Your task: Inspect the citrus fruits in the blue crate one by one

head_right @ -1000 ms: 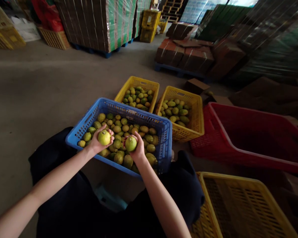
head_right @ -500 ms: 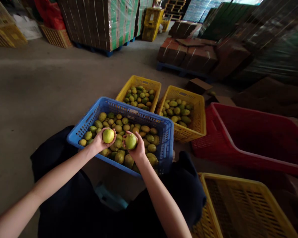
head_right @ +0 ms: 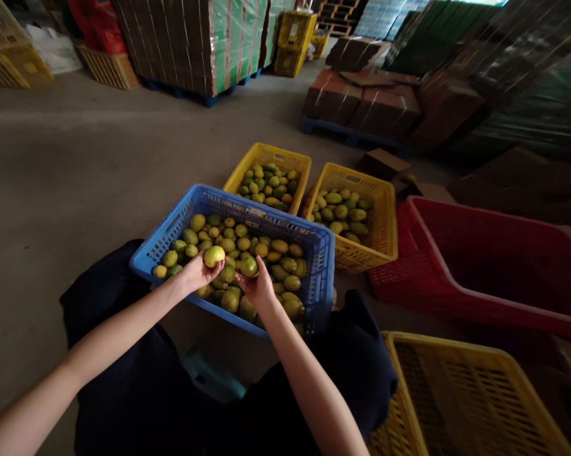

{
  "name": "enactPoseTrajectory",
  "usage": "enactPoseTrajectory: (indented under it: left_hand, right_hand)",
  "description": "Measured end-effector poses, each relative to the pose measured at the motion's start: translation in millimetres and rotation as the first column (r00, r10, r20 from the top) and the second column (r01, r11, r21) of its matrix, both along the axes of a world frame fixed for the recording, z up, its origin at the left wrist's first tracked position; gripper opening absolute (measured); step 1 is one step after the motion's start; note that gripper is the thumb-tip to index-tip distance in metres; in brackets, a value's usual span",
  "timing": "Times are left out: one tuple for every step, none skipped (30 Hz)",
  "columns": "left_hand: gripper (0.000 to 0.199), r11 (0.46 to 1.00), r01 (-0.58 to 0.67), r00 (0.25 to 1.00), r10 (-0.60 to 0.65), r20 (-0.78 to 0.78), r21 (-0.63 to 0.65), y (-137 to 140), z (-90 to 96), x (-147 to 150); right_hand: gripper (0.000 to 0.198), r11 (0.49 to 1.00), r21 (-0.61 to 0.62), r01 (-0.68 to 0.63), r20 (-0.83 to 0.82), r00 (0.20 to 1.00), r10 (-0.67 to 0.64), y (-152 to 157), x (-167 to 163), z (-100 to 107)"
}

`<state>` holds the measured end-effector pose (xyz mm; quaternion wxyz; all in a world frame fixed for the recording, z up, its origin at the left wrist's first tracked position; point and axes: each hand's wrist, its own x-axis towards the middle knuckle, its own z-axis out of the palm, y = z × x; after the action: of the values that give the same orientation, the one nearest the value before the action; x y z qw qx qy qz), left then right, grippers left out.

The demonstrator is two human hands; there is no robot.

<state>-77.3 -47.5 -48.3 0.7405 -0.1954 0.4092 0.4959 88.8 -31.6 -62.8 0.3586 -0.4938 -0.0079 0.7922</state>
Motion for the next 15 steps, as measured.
enactPoseTrajectory:
  left_hand:
    - [0.039, 1.000, 0.006, 1.000, -0.006, 0.002, 0.009, -1.0, -0.9, 0.7]
    - [0.039, 0.999, 0.005, 1.000, -0.005, 0.007, 0.034, -2.0, -1.2, 1.2]
    - [0.038, 0.997, -0.007, 1.000, 0.006, 0.014, 0.075, -3.1, -0.7, 1.2]
    - [0.038, 0.991, -0.027, 0.999, 0.024, 0.026, 0.127, -4.0, 0.4, 0.6]
    - [0.037, 0.982, -0.050, 0.998, 0.043, 0.041, 0.183, -4.8, 2.1, -0.4]
    - [0.036, 0.970, -0.069, 0.997, 0.058, 0.056, 0.233, -5.3, 4.4, -1.9]
    - [0.034, 0.959, -0.082, 0.995, 0.065, 0.070, 0.271, -5.7, 7.0, -3.6]
    - [0.031, 0.952, -0.088, 0.995, 0.068, 0.078, 0.295, -6.0, 9.8, -5.5]
    - [0.029, 0.947, -0.090, 0.994, 0.068, 0.083, 0.307, -6.3, 12.6, -7.3]
    - [0.026, 0.945, -0.092, 0.994, 0.069, 0.083, 0.313, -6.7, 15.2, -8.7]
    - [0.025, 0.944, -0.093, 0.994, 0.070, 0.084, 0.315, -7.1, 17.4, -9.7]
    - [0.025, 0.944, -0.096, 0.994, 0.071, 0.089, 0.316, -7.4, 19.0, -10.2]
    - [0.026, 0.944, -0.098, 0.993, 0.071, 0.096, 0.316, -7.7, 20.0, -10.3]
    - [0.027, 0.944, -0.104, 0.991, 0.074, 0.107, 0.312, -7.7, 20.2, -9.9]
    - [0.027, 0.947, -0.117, 0.989, 0.083, 0.122, 0.301, -7.5, 19.7, -9.1]
  right_hand:
    - [0.028, 1.000, 0.015, -0.010, -0.003, 1.000, 0.010, -0.3, 0.1, -1.0]
    - [0.025, 0.999, 0.034, -0.015, -0.010, 1.000, 0.016, -0.5, 0.1, -1.2]
    - [0.022, 0.998, 0.058, -0.012, -0.022, 1.000, 0.013, -0.7, 0.0, -0.7]
    - [0.020, 0.996, 0.087, -0.005, -0.039, 0.999, 0.008, -1.0, -0.1, 0.5]
    - [0.018, 0.993, 0.122, 0.005, -0.058, 0.998, 0.002, -1.5, -0.2, 2.3]
    - [0.016, 0.987, 0.160, 0.011, -0.079, 0.997, 0.002, -2.1, -0.2, 4.5]
    - [0.016, 0.980, 0.198, 0.010, -0.102, 0.995, 0.010, -2.8, -0.1, 6.8]
    - [0.017, 0.972, 0.234, 0.003, -0.122, 0.992, 0.026, -3.7, 0.1, 9.1]
    - [0.019, 0.964, 0.265, -0.007, -0.138, 0.989, 0.046, -4.6, 0.5, 11.2]
    - [0.021, 0.958, 0.287, -0.016, -0.149, 0.987, 0.061, -5.4, 1.1, 12.8]
    - [0.023, 0.954, 0.300, -0.021, -0.156, 0.985, 0.070, -5.9, 1.6, 13.8]
    - [0.024, 0.953, 0.303, -0.023, -0.157, 0.985, 0.074, -5.9, 2.2, 13.9]
    - [0.025, 0.954, 0.300, -0.023, -0.155, 0.985, 0.073, -5.3, 2.6, 12.9]
    - [0.024, 0.956, 0.293, -0.022, -0.150, 0.986, 0.068, -4.3, 3.0, 10.6]
    - [0.024, 0.959, 0.283, -0.020, -0.136, 0.989, 0.061, -2.9, 3.1, 6.8]
